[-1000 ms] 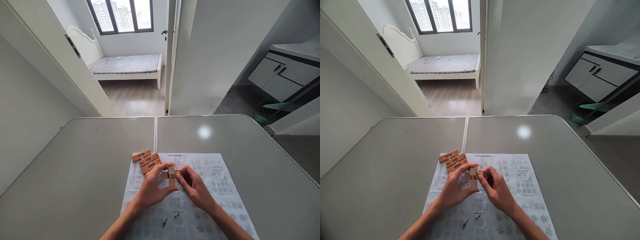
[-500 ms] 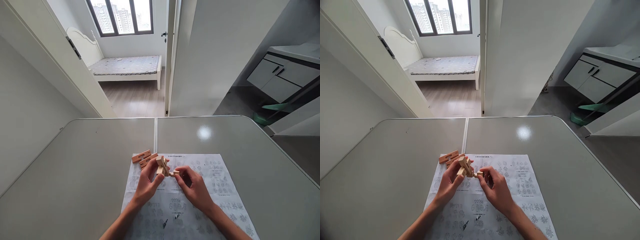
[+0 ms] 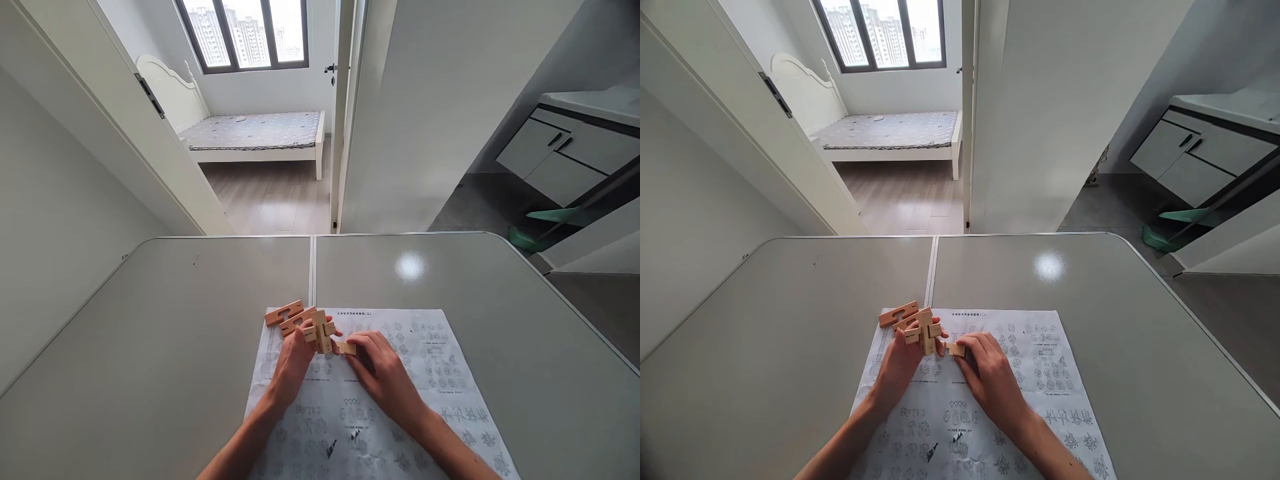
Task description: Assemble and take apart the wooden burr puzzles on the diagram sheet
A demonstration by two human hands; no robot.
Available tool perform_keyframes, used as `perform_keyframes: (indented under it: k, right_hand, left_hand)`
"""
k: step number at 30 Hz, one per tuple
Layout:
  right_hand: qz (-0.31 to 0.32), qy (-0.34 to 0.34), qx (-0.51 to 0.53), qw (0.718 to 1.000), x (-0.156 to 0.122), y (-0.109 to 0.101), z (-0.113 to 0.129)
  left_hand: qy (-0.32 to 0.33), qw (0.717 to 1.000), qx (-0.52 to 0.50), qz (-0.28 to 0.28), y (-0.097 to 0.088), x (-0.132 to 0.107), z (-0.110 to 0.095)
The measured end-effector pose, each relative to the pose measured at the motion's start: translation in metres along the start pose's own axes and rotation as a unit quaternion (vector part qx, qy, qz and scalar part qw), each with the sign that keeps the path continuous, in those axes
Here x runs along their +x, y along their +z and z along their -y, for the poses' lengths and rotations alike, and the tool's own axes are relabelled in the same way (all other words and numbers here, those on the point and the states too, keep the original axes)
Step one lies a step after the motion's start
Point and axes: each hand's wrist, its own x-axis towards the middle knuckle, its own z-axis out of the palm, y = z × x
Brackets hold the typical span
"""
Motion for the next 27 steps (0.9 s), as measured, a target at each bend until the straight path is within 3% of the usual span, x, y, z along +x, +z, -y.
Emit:
perform_keyframes:
  k: [7, 15, 18, 27]
  right_hand:
    - [-0.001, -0.010, -0.030, 1.000, 0.000, 0.000, 0.002]
    - [-0.036, -0.066, -0.017, 0.997, -0.005, -0.003, 0.006]
    - [-0.037, -0.080, -0.019, 0.996, -0.005, -0.002, 0.006]
    - [-0.036, -0.100, -0.025, 0.994, -0.007, -0.003, 0.009]
  left_hand:
    - [-0.035, 0.996, -0.073, 0.023, 0.000, 0.000, -0.002]
    - [-0.052, 0.989, 0.082, 0.111, 0.010, -0.005, -0.012]
    - [-0.046, 0.985, 0.091, 0.142, 0.014, -0.005, -0.014]
    - [-0.030, 0.983, 0.107, 0.150, 0.008, -0.006, -0.003]
